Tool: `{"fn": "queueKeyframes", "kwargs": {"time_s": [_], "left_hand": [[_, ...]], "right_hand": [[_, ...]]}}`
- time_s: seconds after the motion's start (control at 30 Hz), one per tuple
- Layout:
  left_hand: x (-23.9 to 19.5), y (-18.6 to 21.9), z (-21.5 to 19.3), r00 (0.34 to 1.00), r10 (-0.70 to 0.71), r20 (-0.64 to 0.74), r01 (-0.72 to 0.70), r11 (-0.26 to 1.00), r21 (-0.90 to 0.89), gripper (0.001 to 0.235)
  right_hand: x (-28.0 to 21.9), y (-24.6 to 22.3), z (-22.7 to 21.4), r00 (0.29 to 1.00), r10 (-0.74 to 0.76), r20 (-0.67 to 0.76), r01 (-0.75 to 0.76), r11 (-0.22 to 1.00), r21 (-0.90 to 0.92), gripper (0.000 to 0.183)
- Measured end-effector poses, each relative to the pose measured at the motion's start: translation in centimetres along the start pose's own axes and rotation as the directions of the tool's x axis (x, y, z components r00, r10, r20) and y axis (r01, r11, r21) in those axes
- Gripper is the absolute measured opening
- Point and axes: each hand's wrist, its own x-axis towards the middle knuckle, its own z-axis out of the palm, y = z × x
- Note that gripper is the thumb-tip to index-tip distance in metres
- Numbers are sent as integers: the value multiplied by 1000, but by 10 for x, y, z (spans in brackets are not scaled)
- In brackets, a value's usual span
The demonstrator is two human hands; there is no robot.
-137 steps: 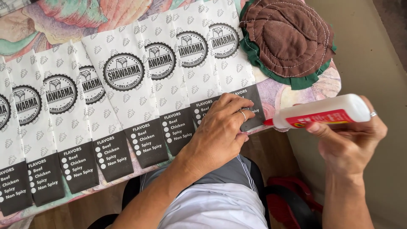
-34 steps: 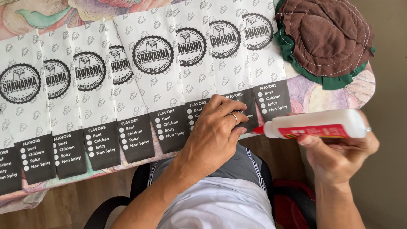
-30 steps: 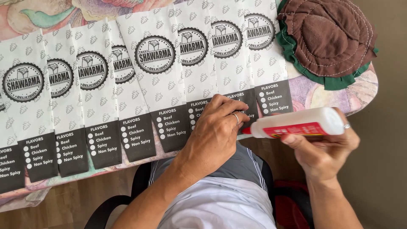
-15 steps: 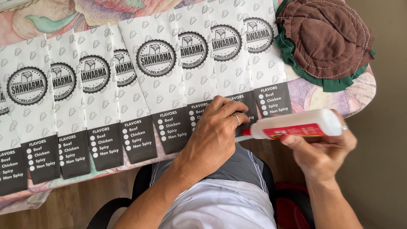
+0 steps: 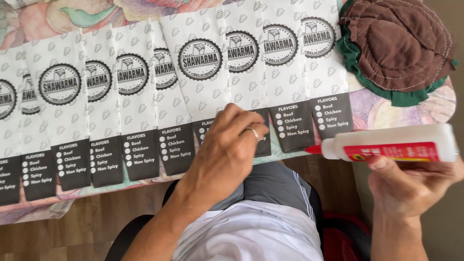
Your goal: Applying white glue to the edges of paper shawarma wraps to assemble them into packaging.
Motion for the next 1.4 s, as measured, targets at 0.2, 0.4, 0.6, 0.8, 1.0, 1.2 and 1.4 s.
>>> {"fn": "queueKeyframes", "kwargs": {"time_s": [0.2, 0.4, 0.6, 0.8, 1.0, 1.2, 1.4], "left_hand": [[-21, -2, -7, 995, -5, 104, 8, 1000, -28, 16], [-26, 3, -4, 994, -20, 104, 32, 993, -116, 29], [-30, 2, -5, 988, -44, 145, 64, 989, -136, 50], [-33, 1, -4, 988, -48, 143, 69, 987, -142, 47], [-33, -1, -2, 987, -66, 145, 92, 979, -184, 45], [-32, -1, -3, 983, -115, 145, 148, 959, -242, 42], [-32, 0, 5, 984, -170, 62, 180, 943, -280, 20]], "right_hand": [[-8, 0, 43, 972, -121, 202, 123, 992, 5, 82], [5, -48, 87, 968, 100, 228, -74, 990, -122, 43], [-13, -26, 99, 953, -28, 303, 31, 1000, -4, 65], [-10, -22, 74, 942, -117, 314, 132, 991, -29, 85], [-21, -7, 71, 956, -99, 277, 117, 992, -49, 81], [-23, -5, 79, 949, -64, 308, 66, 998, 6, 70], [-10, -11, 41, 957, -126, 263, 151, 986, -76, 81]]}}
